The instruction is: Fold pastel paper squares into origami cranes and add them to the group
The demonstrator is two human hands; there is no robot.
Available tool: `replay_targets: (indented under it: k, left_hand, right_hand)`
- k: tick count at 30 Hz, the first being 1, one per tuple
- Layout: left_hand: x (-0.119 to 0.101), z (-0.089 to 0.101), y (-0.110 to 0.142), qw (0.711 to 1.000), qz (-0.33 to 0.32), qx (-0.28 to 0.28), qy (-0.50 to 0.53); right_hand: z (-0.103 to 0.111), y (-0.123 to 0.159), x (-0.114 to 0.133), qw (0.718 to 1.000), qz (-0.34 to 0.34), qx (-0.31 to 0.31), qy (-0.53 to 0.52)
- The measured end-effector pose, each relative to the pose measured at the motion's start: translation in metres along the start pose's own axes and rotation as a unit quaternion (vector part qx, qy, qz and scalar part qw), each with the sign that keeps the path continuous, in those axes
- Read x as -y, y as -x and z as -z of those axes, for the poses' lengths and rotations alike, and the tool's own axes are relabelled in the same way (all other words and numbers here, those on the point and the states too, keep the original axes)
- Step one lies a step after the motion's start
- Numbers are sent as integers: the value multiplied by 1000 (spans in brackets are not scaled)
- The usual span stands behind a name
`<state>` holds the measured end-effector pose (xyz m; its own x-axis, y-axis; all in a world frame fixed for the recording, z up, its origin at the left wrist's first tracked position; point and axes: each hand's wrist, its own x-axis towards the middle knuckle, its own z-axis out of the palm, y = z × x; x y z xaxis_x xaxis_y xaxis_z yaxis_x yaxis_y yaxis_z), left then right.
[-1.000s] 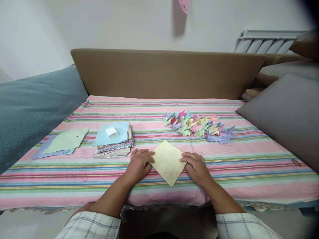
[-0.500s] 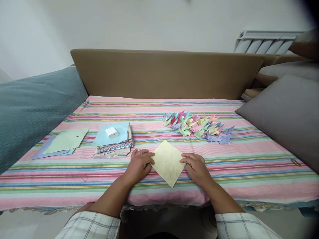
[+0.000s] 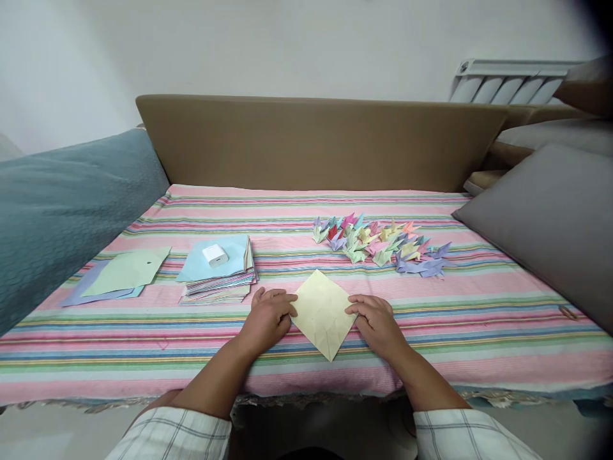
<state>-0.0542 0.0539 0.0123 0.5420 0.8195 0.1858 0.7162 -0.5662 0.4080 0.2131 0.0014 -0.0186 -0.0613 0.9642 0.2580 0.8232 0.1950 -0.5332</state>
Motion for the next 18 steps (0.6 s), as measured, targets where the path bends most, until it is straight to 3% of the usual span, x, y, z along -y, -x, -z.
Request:
replay_targets:
  k: [18]
  left_hand:
    - [0,0,0,1000,-6,-3,5]
  right_hand:
    - [-2,-1,-3,1000,11,1,-5]
